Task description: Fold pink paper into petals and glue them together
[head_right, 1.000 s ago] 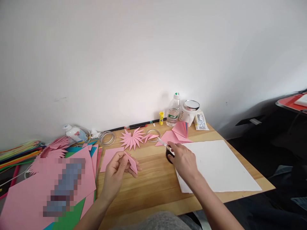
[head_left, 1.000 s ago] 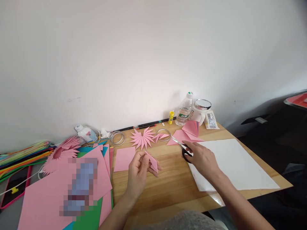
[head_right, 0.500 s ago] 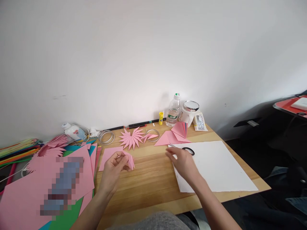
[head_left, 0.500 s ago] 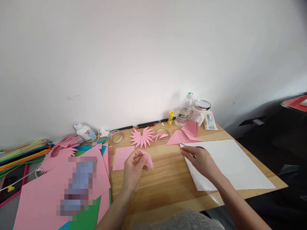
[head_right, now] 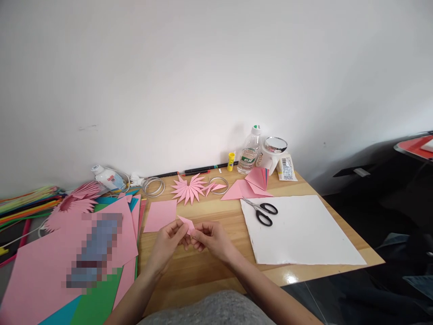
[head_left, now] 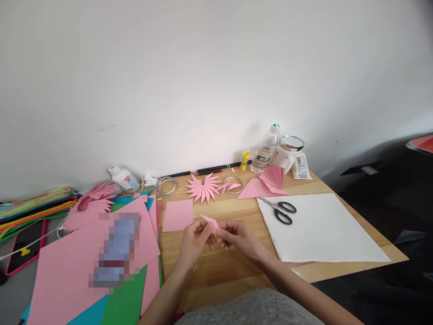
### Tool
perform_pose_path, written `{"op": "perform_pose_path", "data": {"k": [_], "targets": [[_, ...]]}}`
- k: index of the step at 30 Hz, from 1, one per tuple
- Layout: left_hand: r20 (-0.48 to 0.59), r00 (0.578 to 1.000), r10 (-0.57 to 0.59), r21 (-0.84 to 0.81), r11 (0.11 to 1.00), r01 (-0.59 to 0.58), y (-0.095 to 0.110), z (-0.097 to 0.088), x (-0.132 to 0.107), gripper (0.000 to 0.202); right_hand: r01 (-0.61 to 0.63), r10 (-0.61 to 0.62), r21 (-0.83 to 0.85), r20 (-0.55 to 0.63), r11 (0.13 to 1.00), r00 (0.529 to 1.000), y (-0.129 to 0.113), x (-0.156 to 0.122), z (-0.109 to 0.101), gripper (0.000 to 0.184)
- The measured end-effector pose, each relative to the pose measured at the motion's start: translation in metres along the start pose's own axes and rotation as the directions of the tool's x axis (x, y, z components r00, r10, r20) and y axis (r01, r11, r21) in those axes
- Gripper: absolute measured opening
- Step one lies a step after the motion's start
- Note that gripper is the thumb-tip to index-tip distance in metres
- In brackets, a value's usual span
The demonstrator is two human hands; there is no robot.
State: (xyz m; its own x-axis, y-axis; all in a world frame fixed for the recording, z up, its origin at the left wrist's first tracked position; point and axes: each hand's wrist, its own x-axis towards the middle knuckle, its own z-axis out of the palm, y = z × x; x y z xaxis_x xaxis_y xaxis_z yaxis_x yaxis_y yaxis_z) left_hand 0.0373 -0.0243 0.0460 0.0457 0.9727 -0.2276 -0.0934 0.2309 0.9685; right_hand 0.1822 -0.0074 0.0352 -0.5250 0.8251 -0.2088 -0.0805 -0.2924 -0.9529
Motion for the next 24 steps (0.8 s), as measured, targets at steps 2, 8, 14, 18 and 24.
{"op": "perform_pose_path", "data": {"k": [2, 8, 14, 18, 24], "targets": [[0.035, 0.999, 0.009, 0.055, 0.998, -0.011, -0.003, -0.002, 0.0, 0.029, 0.002, -0.002, -0.007, 0.007, 1.0, 1.0, 0.003, 0.0, -0.001, 0.041], [-0.024, 0.995, 0.097, 0.144, 0.985, -0.093, -0.016, 0.002, 0.0, 0.031, 0.132, -0.145, -0.153, -0.078, 0.979, 0.986, 0.015, -0.001, 0.004, 0.037], [-0.046, 0.989, 0.138, 0.349, 0.93, -0.114, -0.026, -0.005, 0.006, 0.029, 0.082, -0.112, -0.222, -0.125, 0.972, 0.986, 0.027, 0.008, 0.002, 0.035], [-0.081, 0.891, 0.447, 0.85, 0.498, -0.173, -0.032, -0.03, 0.013, 0.016, 0.035, -0.099, -0.317, -0.189, 0.948, 0.977, 0.022, 0.023, -0.014, 0.038], [0.053, 0.939, 0.341, 0.998, 0.0, -0.057, -0.038, -0.054, 0.017, 0.032, 0.055, -0.033, 0.041, -0.412, 0.998, 0.911, 0.021, 0.039, -0.025, 0.061]]}}
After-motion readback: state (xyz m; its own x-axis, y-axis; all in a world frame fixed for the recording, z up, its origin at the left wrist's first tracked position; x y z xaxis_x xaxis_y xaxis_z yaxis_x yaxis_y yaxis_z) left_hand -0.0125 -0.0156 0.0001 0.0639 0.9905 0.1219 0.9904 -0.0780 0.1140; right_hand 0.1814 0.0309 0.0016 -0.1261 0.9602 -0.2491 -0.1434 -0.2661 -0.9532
